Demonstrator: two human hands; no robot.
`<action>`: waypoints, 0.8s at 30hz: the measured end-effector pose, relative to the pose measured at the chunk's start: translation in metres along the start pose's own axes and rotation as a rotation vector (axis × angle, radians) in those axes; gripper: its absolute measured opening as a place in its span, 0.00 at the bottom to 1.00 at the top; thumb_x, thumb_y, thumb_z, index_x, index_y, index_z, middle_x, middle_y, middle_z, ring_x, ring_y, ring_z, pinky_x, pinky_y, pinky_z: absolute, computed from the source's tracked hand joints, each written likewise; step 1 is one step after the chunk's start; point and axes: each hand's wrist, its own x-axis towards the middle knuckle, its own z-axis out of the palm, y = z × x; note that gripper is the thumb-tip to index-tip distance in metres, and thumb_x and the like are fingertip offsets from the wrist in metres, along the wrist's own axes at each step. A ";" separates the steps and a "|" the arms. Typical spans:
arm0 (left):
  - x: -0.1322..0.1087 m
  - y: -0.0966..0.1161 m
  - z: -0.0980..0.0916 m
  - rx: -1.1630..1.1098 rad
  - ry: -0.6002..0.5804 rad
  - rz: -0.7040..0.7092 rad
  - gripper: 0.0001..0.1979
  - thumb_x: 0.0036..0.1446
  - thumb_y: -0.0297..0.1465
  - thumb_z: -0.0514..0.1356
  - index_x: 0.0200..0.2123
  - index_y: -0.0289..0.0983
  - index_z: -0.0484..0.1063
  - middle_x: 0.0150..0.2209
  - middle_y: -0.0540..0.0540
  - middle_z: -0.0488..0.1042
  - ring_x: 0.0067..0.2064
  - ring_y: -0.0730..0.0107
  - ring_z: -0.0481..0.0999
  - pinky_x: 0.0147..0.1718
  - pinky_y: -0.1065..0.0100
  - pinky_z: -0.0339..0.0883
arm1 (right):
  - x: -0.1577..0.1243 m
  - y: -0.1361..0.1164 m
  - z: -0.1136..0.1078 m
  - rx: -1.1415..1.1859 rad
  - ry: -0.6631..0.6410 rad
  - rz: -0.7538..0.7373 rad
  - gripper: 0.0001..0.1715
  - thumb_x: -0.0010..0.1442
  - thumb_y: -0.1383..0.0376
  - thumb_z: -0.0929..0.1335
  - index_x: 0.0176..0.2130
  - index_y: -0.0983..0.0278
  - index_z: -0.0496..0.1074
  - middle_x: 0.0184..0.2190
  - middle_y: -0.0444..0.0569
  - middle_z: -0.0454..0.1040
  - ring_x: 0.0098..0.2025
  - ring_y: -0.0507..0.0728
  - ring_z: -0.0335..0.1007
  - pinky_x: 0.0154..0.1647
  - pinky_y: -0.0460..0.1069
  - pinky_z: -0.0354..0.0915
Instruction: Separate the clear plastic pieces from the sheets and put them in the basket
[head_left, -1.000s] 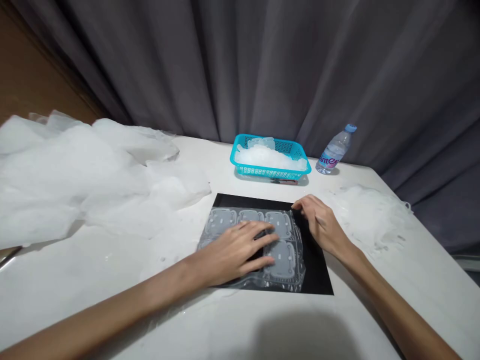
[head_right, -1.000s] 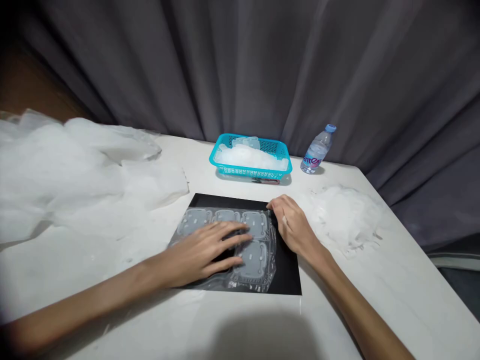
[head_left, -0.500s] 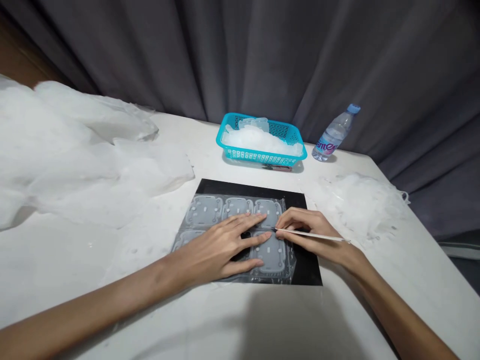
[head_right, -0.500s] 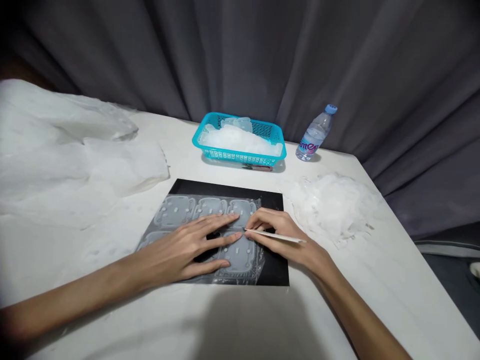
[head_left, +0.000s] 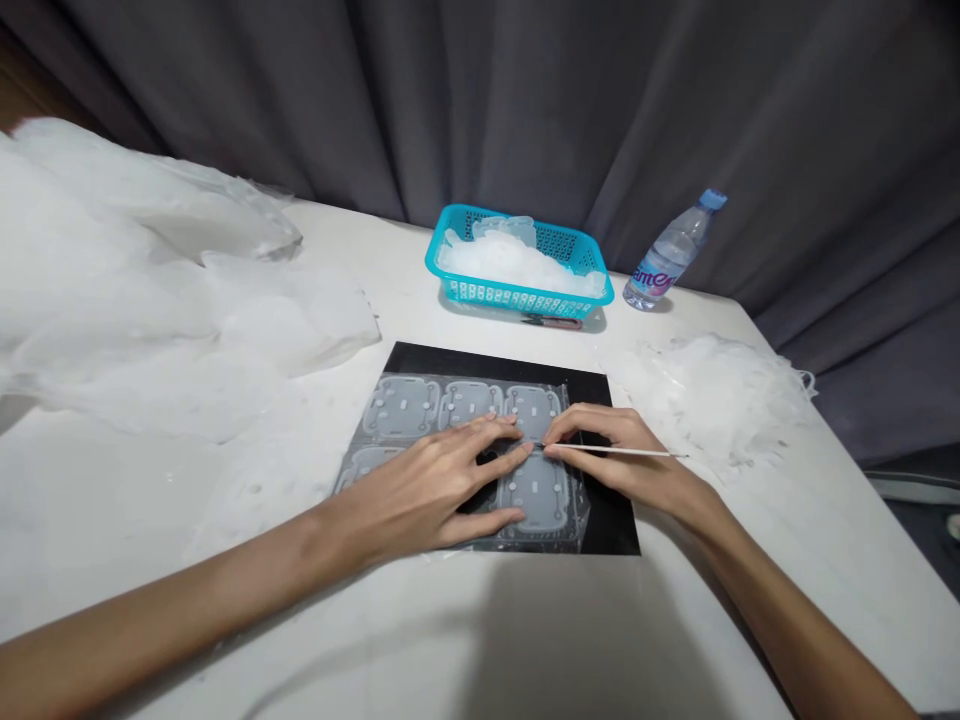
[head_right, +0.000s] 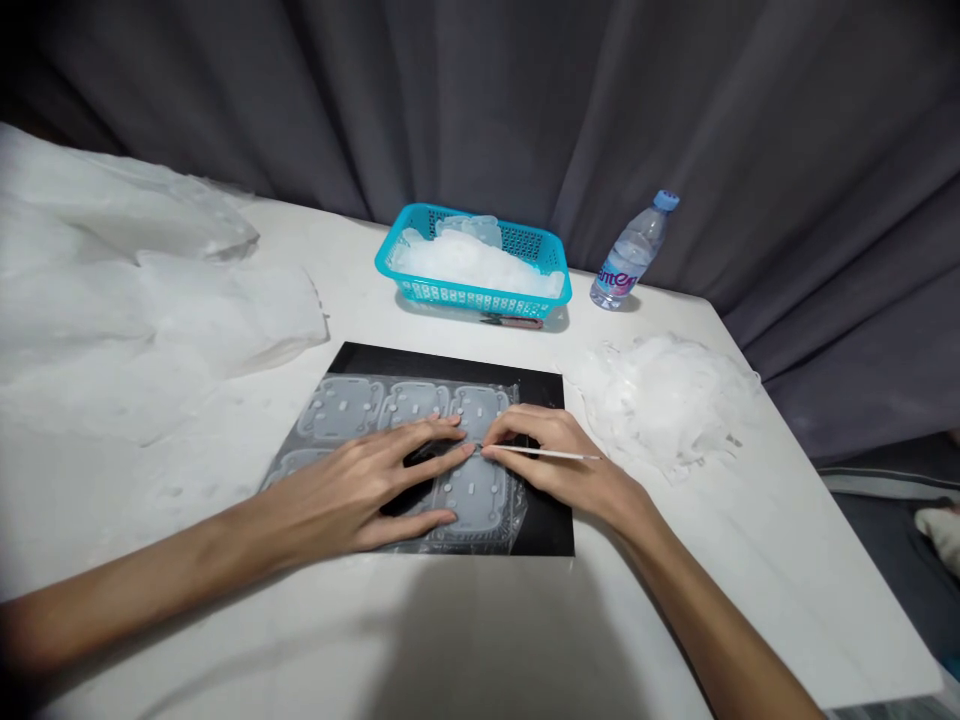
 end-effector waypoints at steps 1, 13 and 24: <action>0.000 0.000 0.000 0.007 0.000 -0.001 0.29 0.73 0.47 0.57 0.72 0.45 0.61 0.69 0.37 0.67 0.69 0.45 0.69 0.64 0.47 0.70 | 0.000 0.000 0.000 -0.005 -0.001 -0.005 0.07 0.71 0.59 0.70 0.41 0.59 0.78 0.42 0.48 0.82 0.44 0.59 0.79 0.49 0.53 0.70; -0.004 0.006 0.000 0.045 -0.020 -0.049 0.31 0.73 0.47 0.55 0.73 0.42 0.59 0.73 0.32 0.59 0.70 0.42 0.68 0.62 0.46 0.72 | -0.003 -0.002 0.004 -0.230 -0.024 -0.185 0.08 0.76 0.64 0.65 0.45 0.61 0.74 0.44 0.51 0.80 0.45 0.57 0.76 0.48 0.52 0.69; -0.007 0.008 0.004 -0.014 0.020 -0.097 0.31 0.72 0.47 0.57 0.72 0.41 0.63 0.77 0.31 0.49 0.72 0.39 0.62 0.65 0.44 0.67 | -0.005 0.006 0.015 -0.440 0.047 -0.329 0.12 0.76 0.66 0.64 0.56 0.63 0.71 0.50 0.56 0.78 0.51 0.61 0.76 0.51 0.56 0.74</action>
